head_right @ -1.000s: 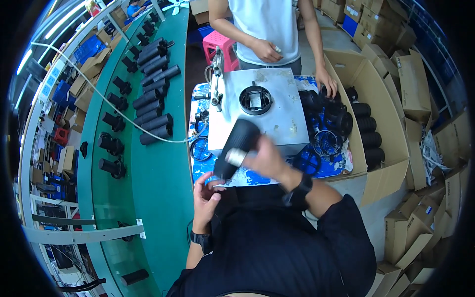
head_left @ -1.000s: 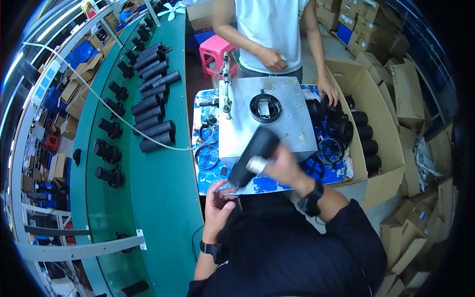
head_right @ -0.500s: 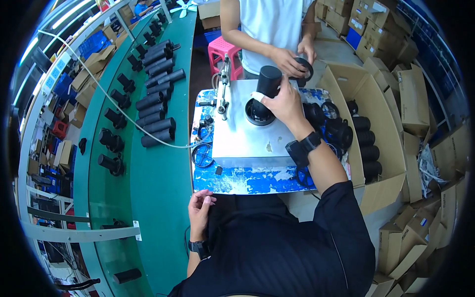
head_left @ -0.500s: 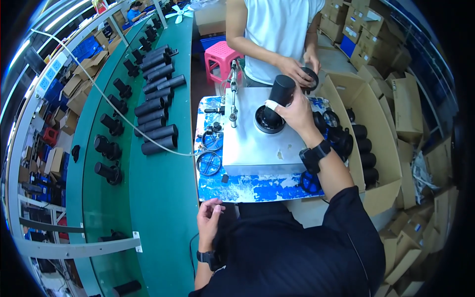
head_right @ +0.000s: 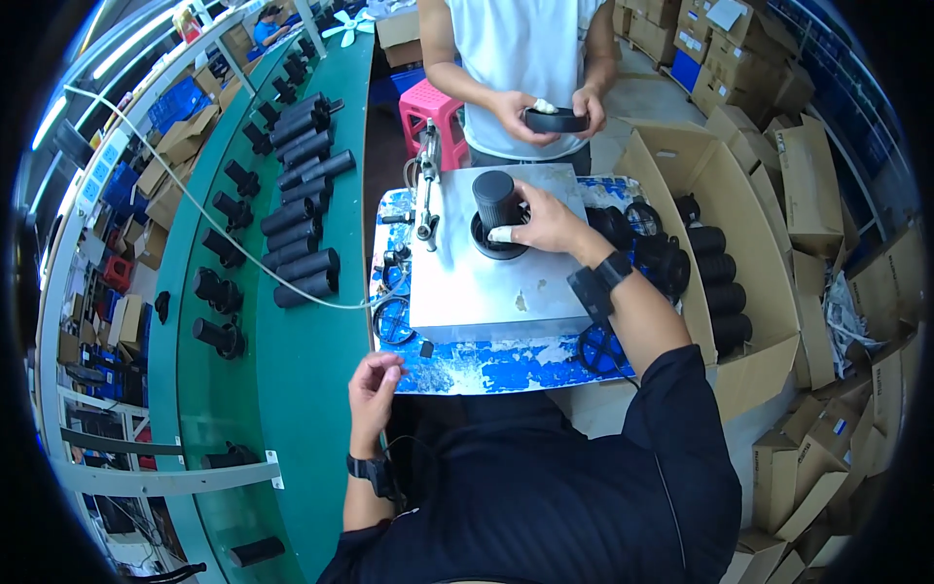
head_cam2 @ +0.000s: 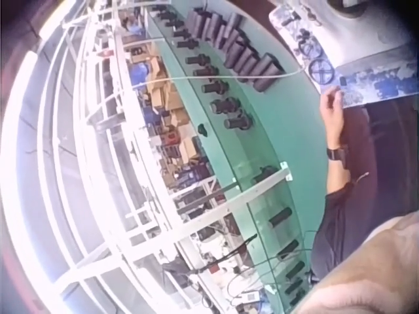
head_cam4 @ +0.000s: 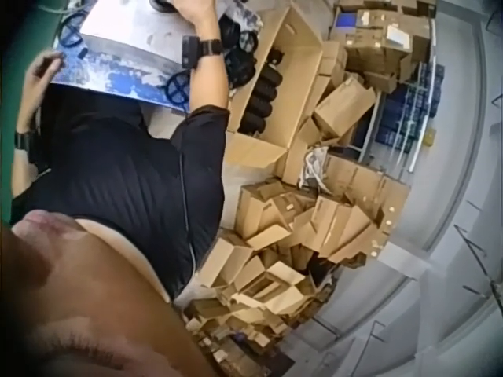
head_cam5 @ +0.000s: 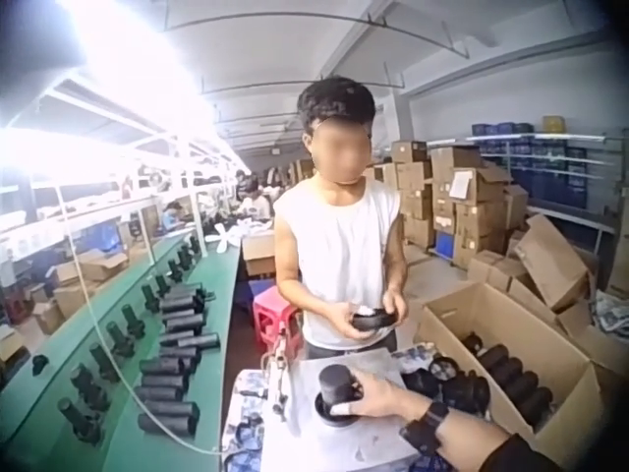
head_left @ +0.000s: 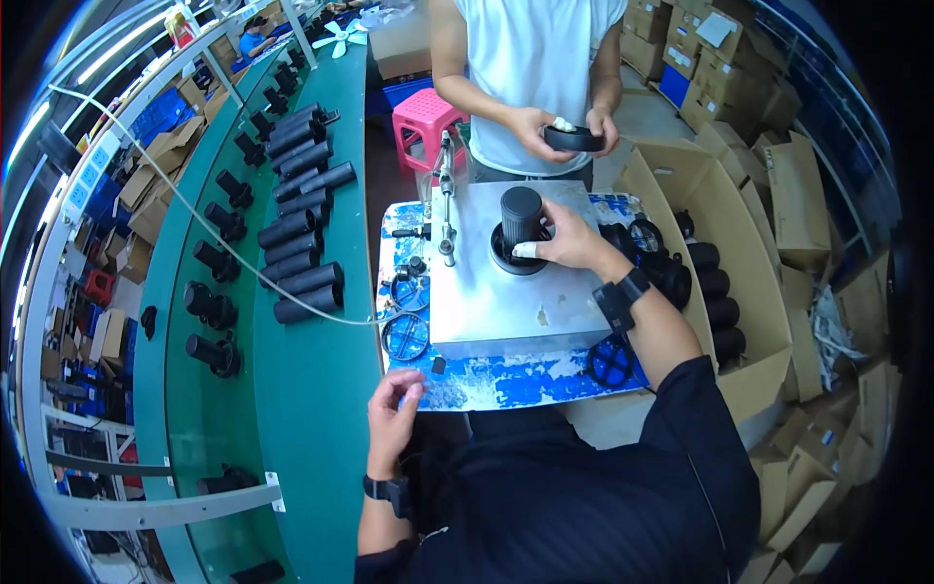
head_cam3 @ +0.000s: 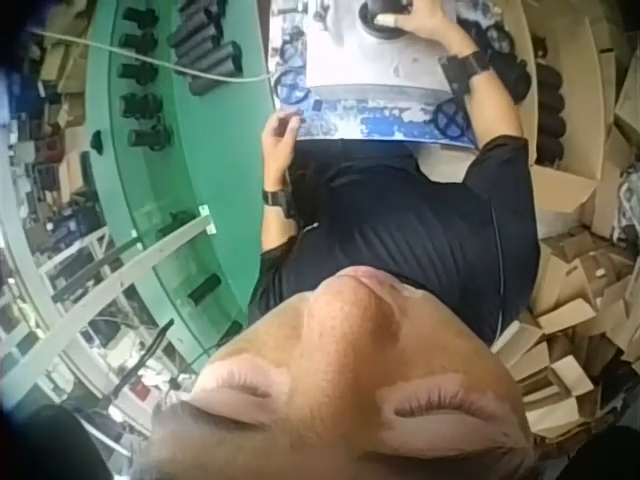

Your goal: The person picks up a black cylinder and places it into a machine, then removes it and presses a black plastic ring onto the cylinder. They place the assembled unit back into the machine, remove it, and set it on a green table before repeating the process.

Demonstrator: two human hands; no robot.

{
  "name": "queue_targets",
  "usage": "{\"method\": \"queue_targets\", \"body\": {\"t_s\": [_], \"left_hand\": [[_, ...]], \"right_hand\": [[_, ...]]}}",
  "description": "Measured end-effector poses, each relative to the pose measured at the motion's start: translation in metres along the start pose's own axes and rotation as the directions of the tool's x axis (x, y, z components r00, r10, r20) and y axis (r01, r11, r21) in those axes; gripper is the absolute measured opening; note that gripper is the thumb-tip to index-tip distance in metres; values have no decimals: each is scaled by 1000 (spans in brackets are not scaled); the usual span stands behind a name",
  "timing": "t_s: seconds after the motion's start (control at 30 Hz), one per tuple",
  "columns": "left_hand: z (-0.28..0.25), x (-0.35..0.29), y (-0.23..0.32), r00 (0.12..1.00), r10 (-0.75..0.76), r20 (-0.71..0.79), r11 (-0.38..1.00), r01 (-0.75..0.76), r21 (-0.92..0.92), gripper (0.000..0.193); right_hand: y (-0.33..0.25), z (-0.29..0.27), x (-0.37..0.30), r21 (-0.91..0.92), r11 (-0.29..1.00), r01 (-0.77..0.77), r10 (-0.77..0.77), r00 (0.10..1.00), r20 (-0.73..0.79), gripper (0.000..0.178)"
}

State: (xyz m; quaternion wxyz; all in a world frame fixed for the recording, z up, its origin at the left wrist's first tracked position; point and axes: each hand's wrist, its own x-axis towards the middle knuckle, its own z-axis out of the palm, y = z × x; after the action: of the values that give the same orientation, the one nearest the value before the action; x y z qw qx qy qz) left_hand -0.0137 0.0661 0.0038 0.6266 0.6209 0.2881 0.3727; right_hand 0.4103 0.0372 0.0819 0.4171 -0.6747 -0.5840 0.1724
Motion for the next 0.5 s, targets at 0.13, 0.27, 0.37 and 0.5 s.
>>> {"method": "queue_targets", "body": {"t_s": [0.13, 0.27, 0.37, 0.5], "left_hand": [[-3, 100, 33, 929, 330, 169, 849, -370, 377, 11], [1, 198, 30, 914, 340, 221, 750, -406, 523, 12], [4, 241, 5, 954, 266, 138, 797, -299, 525, 15], [7, 267, -19, 963, 214, 164, 754, -270, 599, 20]], "right_hand": [[-15, 14, -8, -90, 996, -29, 17, 991, -136, 87], [-43, 14, -10, -303, 946, -113, 20, 956, -292, 84], [-40, 8, -7, -203, 965, -168, 122, 968, -221, 85], [-29, 10, -12, -205, 973, -106, 56, 971, -234, 83]]}}
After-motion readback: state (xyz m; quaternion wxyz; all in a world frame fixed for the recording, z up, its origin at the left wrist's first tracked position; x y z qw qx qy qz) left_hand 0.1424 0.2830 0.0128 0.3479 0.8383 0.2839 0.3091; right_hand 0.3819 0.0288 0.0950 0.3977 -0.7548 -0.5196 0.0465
